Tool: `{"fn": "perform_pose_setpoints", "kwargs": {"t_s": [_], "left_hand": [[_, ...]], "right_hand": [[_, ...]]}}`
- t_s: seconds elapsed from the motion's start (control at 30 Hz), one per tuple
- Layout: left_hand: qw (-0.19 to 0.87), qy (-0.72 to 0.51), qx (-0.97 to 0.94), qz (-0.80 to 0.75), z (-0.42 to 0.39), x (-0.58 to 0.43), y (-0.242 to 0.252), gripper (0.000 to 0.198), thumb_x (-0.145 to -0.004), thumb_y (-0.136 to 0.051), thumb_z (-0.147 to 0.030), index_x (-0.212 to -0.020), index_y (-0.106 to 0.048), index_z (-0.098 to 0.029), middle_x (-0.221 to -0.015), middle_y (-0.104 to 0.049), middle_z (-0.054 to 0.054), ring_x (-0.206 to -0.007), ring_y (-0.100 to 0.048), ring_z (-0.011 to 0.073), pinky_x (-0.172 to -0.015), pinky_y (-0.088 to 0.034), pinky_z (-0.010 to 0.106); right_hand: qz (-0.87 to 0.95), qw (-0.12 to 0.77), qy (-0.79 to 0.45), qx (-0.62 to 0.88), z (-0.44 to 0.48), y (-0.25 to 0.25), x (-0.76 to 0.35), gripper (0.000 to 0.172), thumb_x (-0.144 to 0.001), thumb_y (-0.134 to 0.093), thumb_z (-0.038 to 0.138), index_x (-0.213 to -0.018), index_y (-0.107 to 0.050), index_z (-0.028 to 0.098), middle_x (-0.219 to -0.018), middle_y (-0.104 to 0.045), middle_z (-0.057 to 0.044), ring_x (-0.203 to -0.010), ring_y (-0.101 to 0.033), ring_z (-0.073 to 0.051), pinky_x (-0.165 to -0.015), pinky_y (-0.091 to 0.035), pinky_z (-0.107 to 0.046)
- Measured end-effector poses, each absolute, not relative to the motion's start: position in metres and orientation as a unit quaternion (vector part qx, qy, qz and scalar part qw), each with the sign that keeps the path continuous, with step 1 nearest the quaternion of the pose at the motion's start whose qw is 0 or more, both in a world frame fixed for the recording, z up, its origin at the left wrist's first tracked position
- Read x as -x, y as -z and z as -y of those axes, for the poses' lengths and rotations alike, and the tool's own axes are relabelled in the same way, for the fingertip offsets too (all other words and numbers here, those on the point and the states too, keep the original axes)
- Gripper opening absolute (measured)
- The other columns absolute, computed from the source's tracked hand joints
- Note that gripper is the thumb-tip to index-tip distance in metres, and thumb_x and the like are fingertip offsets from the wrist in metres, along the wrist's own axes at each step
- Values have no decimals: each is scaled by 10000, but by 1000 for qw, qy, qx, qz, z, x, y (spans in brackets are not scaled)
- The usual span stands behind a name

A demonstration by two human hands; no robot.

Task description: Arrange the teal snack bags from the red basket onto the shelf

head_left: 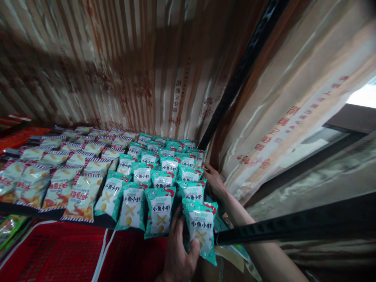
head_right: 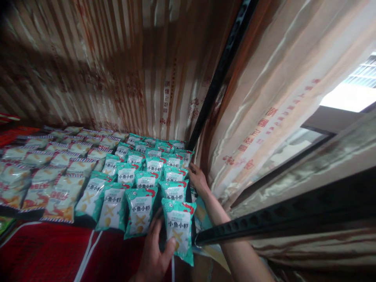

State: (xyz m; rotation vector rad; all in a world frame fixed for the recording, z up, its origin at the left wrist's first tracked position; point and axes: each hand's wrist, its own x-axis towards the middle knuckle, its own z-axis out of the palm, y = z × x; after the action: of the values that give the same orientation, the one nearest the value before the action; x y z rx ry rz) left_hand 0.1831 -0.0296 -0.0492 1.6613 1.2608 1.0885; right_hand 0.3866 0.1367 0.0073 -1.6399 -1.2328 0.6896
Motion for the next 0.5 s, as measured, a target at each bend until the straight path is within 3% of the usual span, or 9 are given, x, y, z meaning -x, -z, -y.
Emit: {"fn": "perform_pose_setpoints", "kwargs": {"t_s": [0.33, 0.5], "left_hand": [[394, -427, -649, -490, 30, -186, 48, 544, -794, -485, -259, -1299, -462, -58, -1415, -417, 210, -1341, -365, 295, -1100, -335, 455], [393, -434, -642, -495, 29, -185, 49, 533, -783, -516, -250, -1292, -484, -96, -1406, -439, 189, -1319, -398, 296, -1090, -349, 457]], "right_hand": [[531, 430, -222, 695, -141, -5, -389, 554, -680, -608, 354, -1216, -587, 215, -1058, -677, -100, -956, -634, -272, -808, -490, -381], [532, 425, -148, 718, -140, -14, -386, 625, -670, -622, 382, -1272, -552, 230, -1228, -537, -135, -1081, -546, -310, -912, -420, -428]]}}
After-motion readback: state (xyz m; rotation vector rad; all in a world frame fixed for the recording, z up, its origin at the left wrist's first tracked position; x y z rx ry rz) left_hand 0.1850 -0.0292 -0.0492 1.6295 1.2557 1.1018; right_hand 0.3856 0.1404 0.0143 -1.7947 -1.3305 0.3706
